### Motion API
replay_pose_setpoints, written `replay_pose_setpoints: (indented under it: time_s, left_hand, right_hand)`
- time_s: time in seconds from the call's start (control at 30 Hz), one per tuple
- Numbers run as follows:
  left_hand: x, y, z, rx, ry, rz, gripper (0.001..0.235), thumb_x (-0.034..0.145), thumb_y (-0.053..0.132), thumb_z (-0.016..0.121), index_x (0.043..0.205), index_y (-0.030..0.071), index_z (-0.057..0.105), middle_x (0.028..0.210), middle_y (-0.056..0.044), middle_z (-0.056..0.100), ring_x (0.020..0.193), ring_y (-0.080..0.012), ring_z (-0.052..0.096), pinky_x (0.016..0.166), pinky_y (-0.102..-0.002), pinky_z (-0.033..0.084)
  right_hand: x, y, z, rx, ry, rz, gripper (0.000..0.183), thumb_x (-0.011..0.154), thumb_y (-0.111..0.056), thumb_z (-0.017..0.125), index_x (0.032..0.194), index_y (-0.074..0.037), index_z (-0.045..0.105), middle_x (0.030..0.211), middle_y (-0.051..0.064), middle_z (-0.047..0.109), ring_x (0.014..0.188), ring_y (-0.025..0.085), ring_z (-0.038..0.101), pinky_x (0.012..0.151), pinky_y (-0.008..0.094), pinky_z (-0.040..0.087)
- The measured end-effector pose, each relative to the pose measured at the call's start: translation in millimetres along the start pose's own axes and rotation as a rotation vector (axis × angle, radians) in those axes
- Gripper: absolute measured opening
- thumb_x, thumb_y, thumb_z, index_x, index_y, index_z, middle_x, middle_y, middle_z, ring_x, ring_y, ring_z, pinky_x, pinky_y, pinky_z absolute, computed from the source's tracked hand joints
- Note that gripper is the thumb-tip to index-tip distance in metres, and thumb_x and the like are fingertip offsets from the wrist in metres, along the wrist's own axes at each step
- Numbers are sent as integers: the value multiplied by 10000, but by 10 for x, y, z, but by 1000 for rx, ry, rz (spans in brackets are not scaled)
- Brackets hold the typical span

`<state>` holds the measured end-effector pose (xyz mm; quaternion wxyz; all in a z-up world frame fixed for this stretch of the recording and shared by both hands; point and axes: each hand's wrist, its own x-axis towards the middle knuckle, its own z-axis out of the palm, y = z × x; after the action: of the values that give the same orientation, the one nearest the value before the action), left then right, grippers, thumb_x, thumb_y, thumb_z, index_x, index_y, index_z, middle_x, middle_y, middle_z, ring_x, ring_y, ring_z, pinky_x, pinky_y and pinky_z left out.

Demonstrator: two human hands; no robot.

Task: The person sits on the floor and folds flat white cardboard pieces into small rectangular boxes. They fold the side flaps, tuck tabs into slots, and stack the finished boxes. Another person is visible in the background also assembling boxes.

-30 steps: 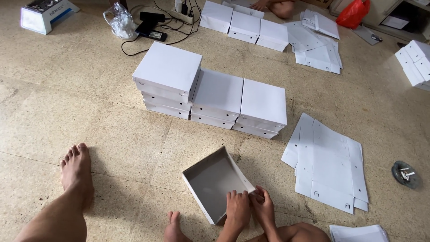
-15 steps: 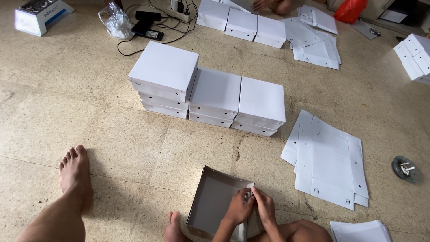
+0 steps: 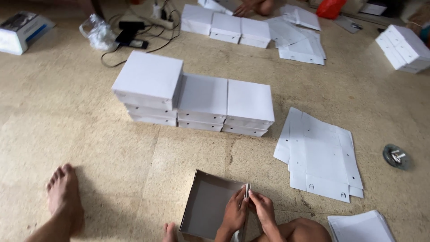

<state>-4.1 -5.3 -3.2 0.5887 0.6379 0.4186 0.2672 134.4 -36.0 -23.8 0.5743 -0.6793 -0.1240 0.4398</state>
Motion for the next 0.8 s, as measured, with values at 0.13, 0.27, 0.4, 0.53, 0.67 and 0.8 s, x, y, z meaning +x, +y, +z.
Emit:
replay_pose_setpoints:
  time_s: [0.13,0.27,0.4,0.53,0.67,0.8]
  left_hand:
    - [83,-211,127,4,33,59,517,1007,363,445,1471,143,507,1461,-132,520,1339,-313,482,1105,-435,364]
    - [-14,13,94,64,117,134,511,1005,298,461,1451,53,504,1426,-165,549,1291,-327,545,1025,-428,451]
    - [-118,311,11,80,110,90,516,1021,320,413,1469,73,476,1491,-142,523,1342,-324,546,1012,-455,508]
    - [-68,248,-19,27,128,6,479,999,312,427,1418,134,574,1455,-64,596,1373,-230,542,1094,-370,446]
    - [-119,245,7,2,200,-242,467,994,310,457,1427,253,622,683,34,666,501,-60,354,515,-281,299]
    - [-112,293,25,108,156,-169,507,1006,374,372,1470,222,511,1444,8,623,1174,-210,710,861,-355,555]
  right_hand:
    - [25,25,-31,-65,10,16,222,896,-182,746,806,17,783,708,99,693,666,173,656,571,305,559]
    - [-33,-28,-34,-412,-41,-287,332,948,-269,626,660,-103,630,642,-40,562,672,80,508,640,294,420]
    - [-164,-215,63,-379,-2,-152,341,919,-283,583,945,-59,839,963,43,834,943,142,740,838,279,531]
    - [-50,-57,46,-387,2,-188,351,924,-314,563,901,-82,826,933,8,824,895,122,721,777,284,512]
    - [-91,-25,75,-404,-37,-209,359,965,-333,555,650,-168,499,593,-51,452,596,88,443,599,315,344]
    - [-47,4,123,-371,-83,-276,350,979,-321,547,673,-151,569,599,-40,514,605,79,482,608,312,391]
